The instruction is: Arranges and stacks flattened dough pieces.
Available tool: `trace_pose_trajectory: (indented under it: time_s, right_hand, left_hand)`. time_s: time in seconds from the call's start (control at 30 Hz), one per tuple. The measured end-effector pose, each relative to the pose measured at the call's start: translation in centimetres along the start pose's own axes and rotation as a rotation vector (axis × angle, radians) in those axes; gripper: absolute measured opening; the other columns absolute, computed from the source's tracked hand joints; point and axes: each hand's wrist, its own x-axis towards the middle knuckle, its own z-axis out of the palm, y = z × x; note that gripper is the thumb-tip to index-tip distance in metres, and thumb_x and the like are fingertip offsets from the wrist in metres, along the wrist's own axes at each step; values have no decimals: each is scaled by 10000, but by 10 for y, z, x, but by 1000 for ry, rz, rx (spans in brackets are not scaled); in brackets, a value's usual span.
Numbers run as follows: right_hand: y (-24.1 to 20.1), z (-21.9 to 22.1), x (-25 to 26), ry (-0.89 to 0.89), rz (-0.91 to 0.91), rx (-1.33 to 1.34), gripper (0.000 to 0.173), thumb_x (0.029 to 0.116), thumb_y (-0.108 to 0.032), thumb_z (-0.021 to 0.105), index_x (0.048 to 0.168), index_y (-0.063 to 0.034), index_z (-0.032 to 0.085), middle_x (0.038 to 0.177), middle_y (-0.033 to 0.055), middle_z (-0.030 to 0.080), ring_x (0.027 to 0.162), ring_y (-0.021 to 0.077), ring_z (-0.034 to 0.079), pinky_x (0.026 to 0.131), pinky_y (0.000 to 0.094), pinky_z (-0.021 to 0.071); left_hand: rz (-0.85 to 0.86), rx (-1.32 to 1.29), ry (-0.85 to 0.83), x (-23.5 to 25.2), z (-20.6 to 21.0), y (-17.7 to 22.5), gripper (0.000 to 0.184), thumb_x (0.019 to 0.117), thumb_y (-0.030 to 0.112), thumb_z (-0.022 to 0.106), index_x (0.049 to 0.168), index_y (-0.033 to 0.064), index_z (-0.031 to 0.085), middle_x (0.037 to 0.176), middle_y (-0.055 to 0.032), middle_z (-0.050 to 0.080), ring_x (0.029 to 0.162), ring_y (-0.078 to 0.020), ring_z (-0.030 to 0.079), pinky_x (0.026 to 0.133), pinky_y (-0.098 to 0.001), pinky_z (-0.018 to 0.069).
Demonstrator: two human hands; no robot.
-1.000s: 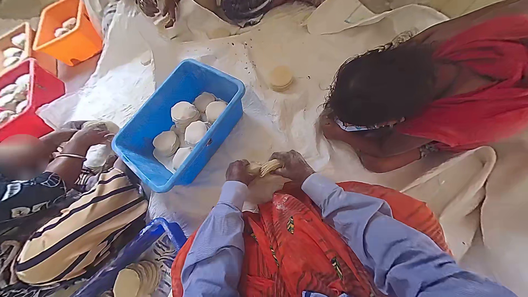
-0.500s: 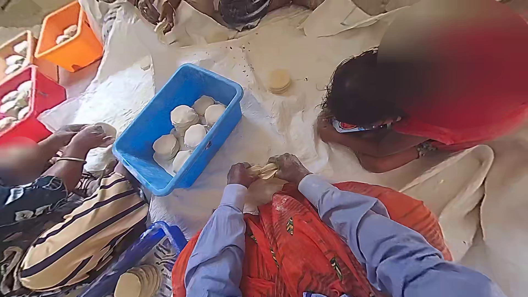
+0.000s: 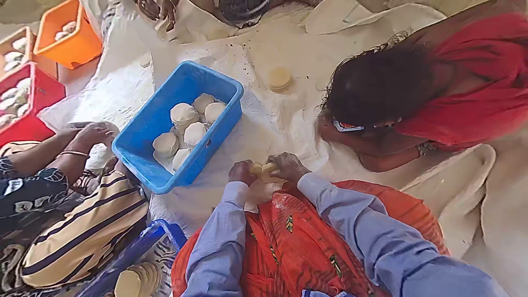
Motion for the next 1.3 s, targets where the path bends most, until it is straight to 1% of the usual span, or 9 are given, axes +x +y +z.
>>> trace_pose_trajectory:
  time_s: [0.13, 0.27, 0.37, 0.47, 0.63, 0.73, 0.9, 1.17, 1.3]
  right_hand:
    - [-2, -13, -13, 96, -42, 86, 283, 837, -90, 756, 1118, -86, 735, 1043, 192, 732, 1012, 400, 692, 867, 624, 514]
    - [1, -2, 1, 59, 11, 19, 406, 850, -241, 806, 1219, -109, 700, 1107, 184, 724, 1065, 396, 682, 886, 620, 518]
    - [-2, -2, -1, 41, -21, 16, 311, 883, -206, 788, 1162, -86, 721, 1117, 170, 722, 1065, 379, 681, 908, 606, 510]
    - [-6, -13, -14, 141, -18, 61, 304, 803, -154, 810, 1091, -119, 719, 1037, 134, 734, 970, 356, 699, 812, 604, 528]
    - [-7, 5, -3, 93, 15, 13, 320, 884, -224, 797, 1142, -50, 720, 1113, 201, 716, 1083, 408, 671, 935, 623, 503]
    - [-10, -3, -15, 255, -1, 75, 319, 799, -157, 867, 1058, -56, 710, 979, 191, 720, 920, 416, 697, 787, 649, 528]
    - [-12, 6, -6, 180, 111, 27, 346, 881, -220, 809, 1159, -39, 712, 1079, 222, 726, 1061, 437, 680, 933, 642, 499]
    - [-16, 10, -6, 221, 180, 4, 270, 885, -168, 775, 1098, -14, 713, 1031, 247, 719, 1039, 456, 680, 889, 651, 508]
    - [-20, 2, -20, 299, 240, 64, 374, 855, -205, 801, 1169, -35, 690, 1029, 236, 717, 989, 450, 691, 845, 651, 523]
  left_hand:
    - [11, -24, 45, -16, -12, 1, 382, 905, 239, 776, 1229, 56, 690, 1240, -220, 677, 1227, -393, 613, 1052, -605, 456]
    - [13, -30, 45, -4, -5, 2, 452, 880, 270, 805, 1265, 76, 673, 1253, -204, 673, 1235, -380, 611, 1053, -595, 466]
    - [22, -26, 22, -6, -8, 5, 374, 907, 240, 773, 1228, 65, 694, 1227, -203, 685, 1224, -374, 619, 1055, -585, 463]
    - [51, -78, 67, -16, -12, 0, 376, 891, 186, 781, 1212, 25, 668, 1196, -235, 682, 1179, -403, 637, 1020, -602, 484]
    - [16, -37, 7, -2, -1, 5, 439, 891, 296, 781, 1266, 91, 683, 1281, -184, 671, 1255, -365, 605, 1044, -593, 474]
    - [-5, -113, 57, -16, -12, 4, 368, 891, 224, 777, 1209, 67, 682, 1201, -196, 694, 1179, -368, 644, 993, -584, 502]
    - [-70, -107, 16, -6, -2, 10, 433, 906, 278, 770, 1271, 66, 673, 1282, -196, 664, 1245, -362, 610, 1029, -578, 485]
    - [-98, -174, 65, -7, 3, 13, 369, 942, 246, 727, 1238, 32, 676, 1280, -209, 660, 1244, -375, 609, 1036, -575, 489]
    - [-177, -262, 180, -23, -5, 13, 405, 920, 213, 735, 1262, 10, 658, 1287, -232, 649, 1252, -392, 599, 1051, -582, 471]
